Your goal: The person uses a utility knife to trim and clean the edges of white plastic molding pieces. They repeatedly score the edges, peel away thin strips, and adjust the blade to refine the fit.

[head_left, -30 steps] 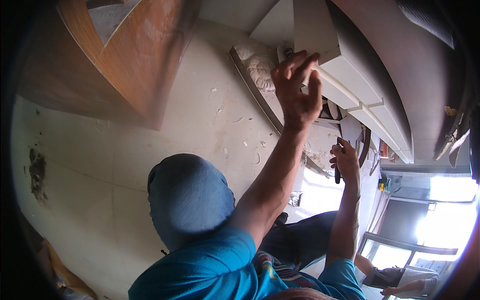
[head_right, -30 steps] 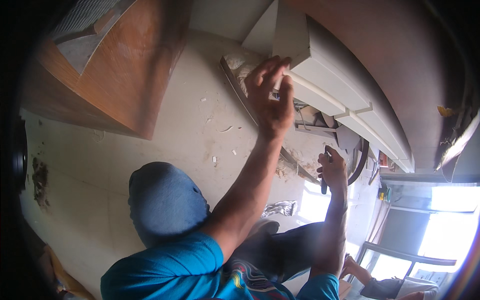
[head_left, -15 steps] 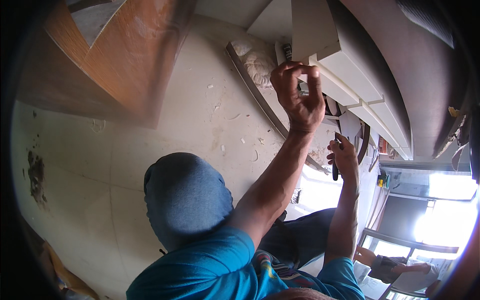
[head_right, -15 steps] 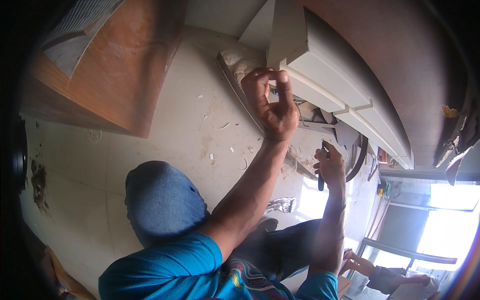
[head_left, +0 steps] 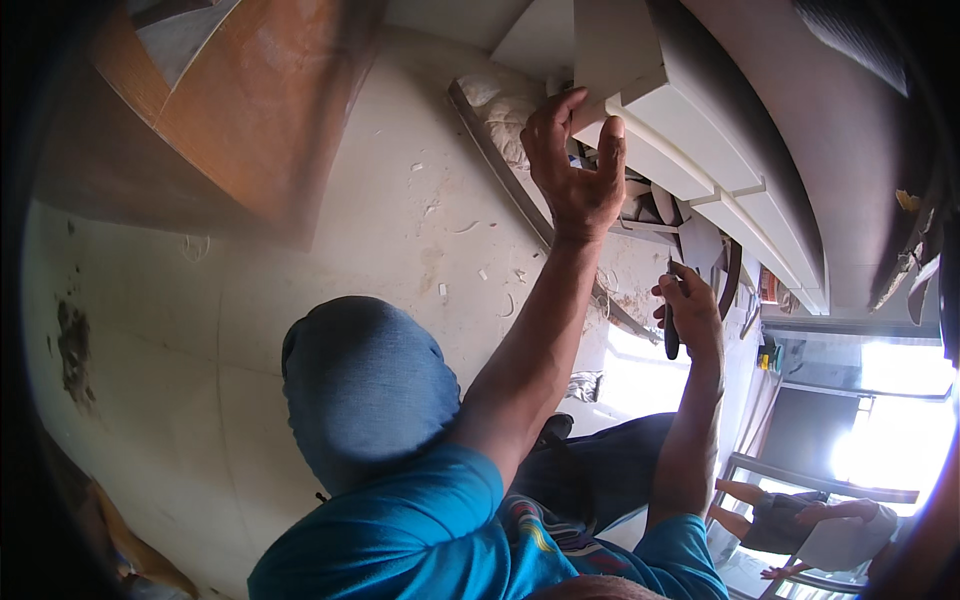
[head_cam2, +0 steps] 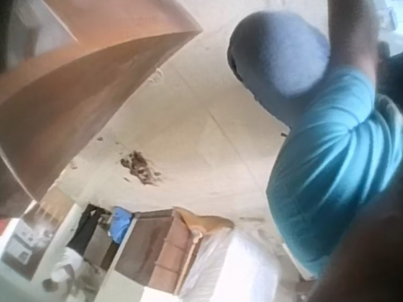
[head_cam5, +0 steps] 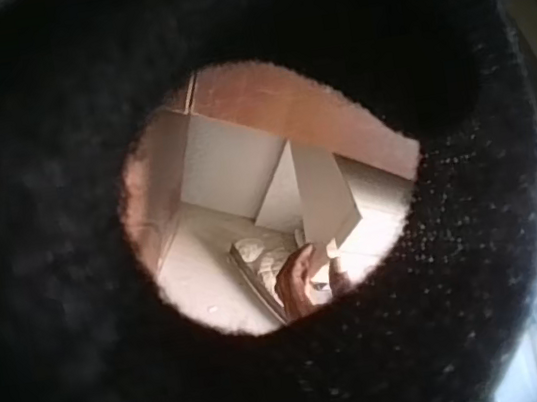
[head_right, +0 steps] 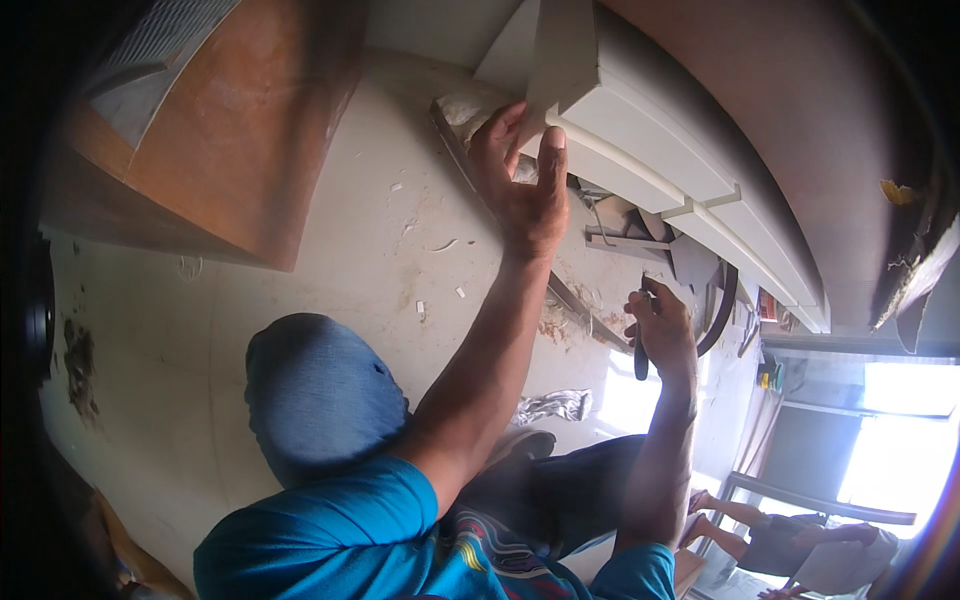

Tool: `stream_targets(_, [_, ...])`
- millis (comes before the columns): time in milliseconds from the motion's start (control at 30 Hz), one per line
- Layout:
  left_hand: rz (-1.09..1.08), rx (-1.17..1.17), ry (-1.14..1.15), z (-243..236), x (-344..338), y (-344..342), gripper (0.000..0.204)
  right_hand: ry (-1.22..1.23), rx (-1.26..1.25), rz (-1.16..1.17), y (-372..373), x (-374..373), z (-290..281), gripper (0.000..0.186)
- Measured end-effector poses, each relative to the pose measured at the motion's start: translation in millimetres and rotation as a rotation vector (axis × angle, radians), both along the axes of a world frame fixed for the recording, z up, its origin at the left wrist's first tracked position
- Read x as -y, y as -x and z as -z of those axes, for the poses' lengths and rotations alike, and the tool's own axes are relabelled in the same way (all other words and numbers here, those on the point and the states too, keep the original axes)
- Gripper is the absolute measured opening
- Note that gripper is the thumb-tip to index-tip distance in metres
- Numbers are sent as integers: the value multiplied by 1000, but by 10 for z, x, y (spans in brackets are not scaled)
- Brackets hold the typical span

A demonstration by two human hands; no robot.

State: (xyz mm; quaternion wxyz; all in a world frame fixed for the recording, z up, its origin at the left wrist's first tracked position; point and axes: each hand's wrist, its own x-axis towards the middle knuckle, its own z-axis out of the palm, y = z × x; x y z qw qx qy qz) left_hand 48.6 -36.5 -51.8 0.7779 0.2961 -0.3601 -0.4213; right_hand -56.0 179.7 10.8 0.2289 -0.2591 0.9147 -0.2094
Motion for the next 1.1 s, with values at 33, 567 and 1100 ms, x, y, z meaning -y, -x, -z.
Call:
stream_targets(33, [-84,44,36,15,16,23,40,-5,-26,-21,-6,-3,-10,47])
stream_targets(567, [43,-221,-104,-41,-27,-132,23,-42,-141,-2,-246,57,-296,48])
stream_targets(1100, [93,-243,-377,-317,-405,69,47,40,-54,-20,-101,-5,-48,42])
